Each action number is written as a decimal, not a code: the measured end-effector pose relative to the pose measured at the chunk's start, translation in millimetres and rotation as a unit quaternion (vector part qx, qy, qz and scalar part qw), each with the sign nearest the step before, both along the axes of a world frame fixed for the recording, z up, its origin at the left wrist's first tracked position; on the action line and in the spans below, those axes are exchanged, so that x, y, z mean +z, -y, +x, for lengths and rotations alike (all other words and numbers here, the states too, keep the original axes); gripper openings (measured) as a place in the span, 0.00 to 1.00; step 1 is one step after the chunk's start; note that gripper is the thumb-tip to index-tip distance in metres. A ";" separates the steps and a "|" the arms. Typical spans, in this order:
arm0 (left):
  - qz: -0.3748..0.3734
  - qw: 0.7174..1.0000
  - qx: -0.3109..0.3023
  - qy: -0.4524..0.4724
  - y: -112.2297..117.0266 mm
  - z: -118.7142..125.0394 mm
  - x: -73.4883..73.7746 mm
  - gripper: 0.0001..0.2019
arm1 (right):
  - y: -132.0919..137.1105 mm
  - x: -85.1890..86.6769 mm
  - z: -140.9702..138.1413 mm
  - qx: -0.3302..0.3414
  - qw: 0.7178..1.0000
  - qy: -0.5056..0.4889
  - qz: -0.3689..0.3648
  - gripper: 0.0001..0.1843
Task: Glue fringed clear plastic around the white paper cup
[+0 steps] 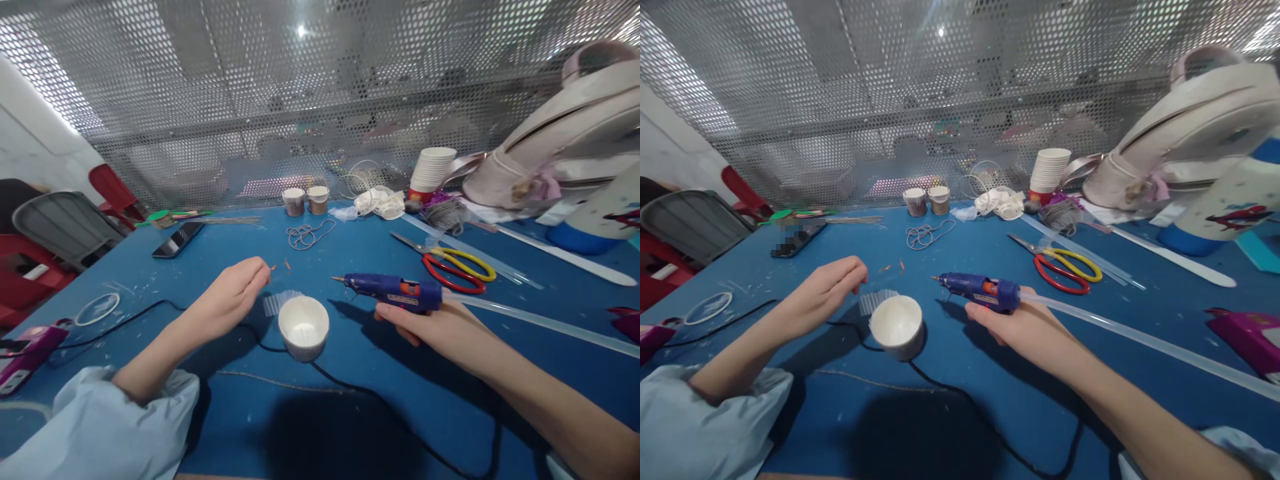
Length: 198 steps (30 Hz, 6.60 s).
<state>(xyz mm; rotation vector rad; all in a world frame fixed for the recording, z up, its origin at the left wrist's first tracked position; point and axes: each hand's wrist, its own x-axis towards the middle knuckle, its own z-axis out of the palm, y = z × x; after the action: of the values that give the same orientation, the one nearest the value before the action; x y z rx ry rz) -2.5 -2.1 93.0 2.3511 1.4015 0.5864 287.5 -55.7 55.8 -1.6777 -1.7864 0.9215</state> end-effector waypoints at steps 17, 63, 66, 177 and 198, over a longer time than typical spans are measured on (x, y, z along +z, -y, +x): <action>-0.128 0.986 -0.101 0.009 -9.7 32.5 1.2 0.07 | 0.6 2.7 -0.3 -0.012 0.999 -0.033 -0.007 0.24; -0.020 0.973 -0.100 -0.205 0.1 38.7 -1.1 0.13 | -6.0 11.4 -9.8 -0.014 0.998 -0.016 -0.056 0.27; -0.083 0.985 -0.103 -0.109 -1.5 30.2 -2.9 0.14 | -5.1 11.2 -8.0 -0.016 0.999 -0.015 -0.045 0.26; -0.075 0.957 -0.001 0.282 45.1 37.2 -45.4 0.12 | 34.2 21.4 -47.5 0.239 0.839 0.375 0.315 0.08; -0.082 0.964 -0.017 0.251 44.9 37.6 -41.7 0.13 | 41.6 12.1 -48.8 0.206 0.816 0.391 0.373 0.10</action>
<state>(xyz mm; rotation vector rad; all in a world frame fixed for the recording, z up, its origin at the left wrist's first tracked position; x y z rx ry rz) 35.1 -46.9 51.3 1.9090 1.1235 0.9369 238.7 -97.2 67.9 -1.1891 -2.6180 -0.4615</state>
